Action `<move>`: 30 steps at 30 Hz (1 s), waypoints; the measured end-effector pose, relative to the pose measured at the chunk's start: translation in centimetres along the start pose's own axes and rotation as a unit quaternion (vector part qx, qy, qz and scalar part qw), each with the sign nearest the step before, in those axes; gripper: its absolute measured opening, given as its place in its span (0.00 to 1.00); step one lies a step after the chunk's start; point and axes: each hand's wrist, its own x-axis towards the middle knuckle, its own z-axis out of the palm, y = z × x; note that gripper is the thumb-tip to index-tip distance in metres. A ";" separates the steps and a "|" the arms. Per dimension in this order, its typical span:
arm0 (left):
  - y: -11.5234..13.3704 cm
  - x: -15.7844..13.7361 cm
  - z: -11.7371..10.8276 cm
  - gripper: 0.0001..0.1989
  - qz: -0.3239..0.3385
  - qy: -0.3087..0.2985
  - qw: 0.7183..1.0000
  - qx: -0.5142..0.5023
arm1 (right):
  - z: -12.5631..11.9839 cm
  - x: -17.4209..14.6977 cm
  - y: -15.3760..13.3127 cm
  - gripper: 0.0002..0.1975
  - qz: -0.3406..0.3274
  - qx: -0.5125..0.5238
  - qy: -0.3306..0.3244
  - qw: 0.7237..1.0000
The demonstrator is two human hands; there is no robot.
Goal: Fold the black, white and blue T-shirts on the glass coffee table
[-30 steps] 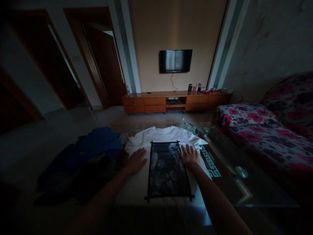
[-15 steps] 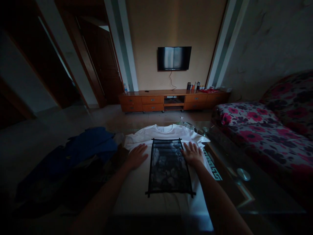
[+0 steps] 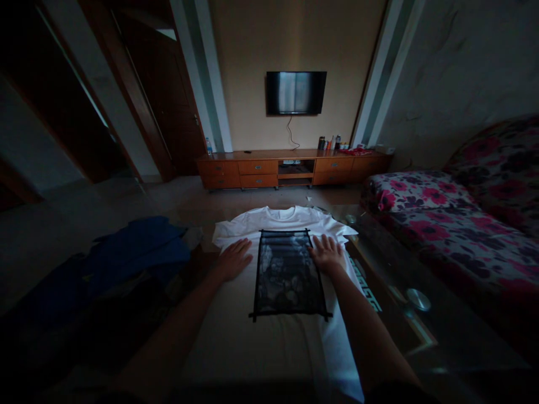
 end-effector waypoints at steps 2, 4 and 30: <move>0.4 -1.4 -0.4 0.33 0.002 -0.006 1.000 0.002 | -0.3 -1.2 0.0 0.33 -0.012 -0.001 0.003 1.000; 0.9 -3.0 -1.1 0.33 0.006 -0.013 1.000 0.004 | -0.4 -2.6 -0.1 0.33 -0.014 -0.002 0.005 1.000; 2.6 -5.0 -5.0 0.18 -0.072 0.064 0.994 -0.059 | -1.4 -5.9 -0.5 0.34 0.007 0.002 0.011 1.000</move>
